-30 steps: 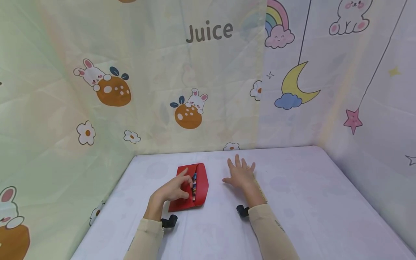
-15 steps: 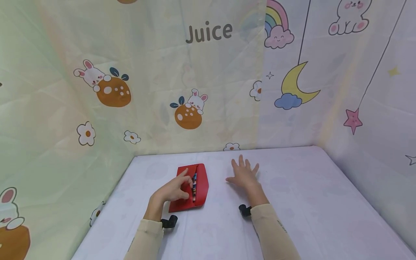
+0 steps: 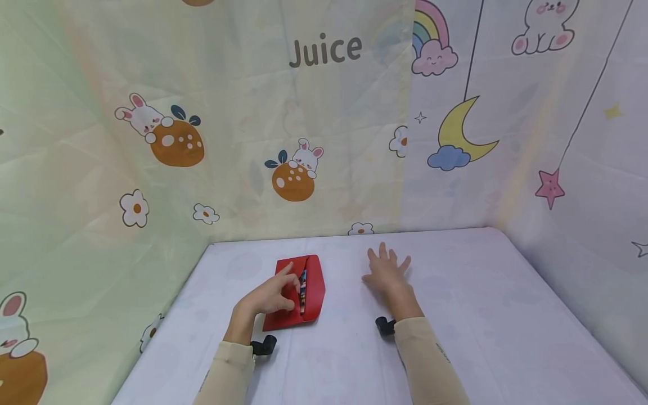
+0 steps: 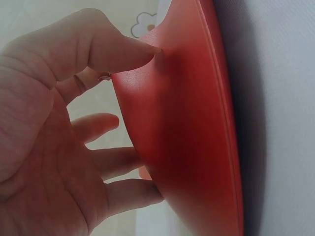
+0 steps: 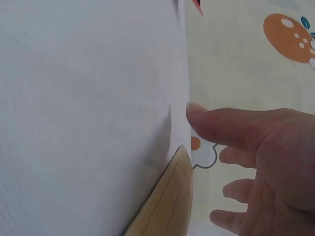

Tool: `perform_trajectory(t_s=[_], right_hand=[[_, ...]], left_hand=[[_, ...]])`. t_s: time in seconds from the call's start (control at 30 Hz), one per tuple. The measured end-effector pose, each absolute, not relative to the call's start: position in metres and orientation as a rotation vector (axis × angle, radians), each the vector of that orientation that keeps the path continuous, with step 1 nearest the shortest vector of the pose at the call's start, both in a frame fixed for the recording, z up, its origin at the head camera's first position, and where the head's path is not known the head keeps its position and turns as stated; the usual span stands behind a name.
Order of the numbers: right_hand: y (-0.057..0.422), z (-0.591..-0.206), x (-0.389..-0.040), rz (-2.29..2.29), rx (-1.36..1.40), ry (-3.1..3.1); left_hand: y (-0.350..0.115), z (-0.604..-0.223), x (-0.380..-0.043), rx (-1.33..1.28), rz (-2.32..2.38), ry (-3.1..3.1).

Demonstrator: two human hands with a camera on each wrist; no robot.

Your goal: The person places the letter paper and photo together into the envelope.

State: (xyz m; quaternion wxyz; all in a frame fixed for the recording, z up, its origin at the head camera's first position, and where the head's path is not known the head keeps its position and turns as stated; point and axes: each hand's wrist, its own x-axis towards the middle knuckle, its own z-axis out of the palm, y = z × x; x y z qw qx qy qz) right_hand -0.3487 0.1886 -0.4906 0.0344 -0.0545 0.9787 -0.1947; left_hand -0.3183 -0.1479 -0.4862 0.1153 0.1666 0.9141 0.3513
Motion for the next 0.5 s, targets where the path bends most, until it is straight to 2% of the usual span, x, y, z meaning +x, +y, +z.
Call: perform_trajectory(t_s=[0.5], right_hand=[[0.1989, -0.4968, -0.3528, -0.601, -0.106, 2.987]], left_hand=[[-0.1475, -0.485, -0.317, 0.488, 1.051, 2.663]])
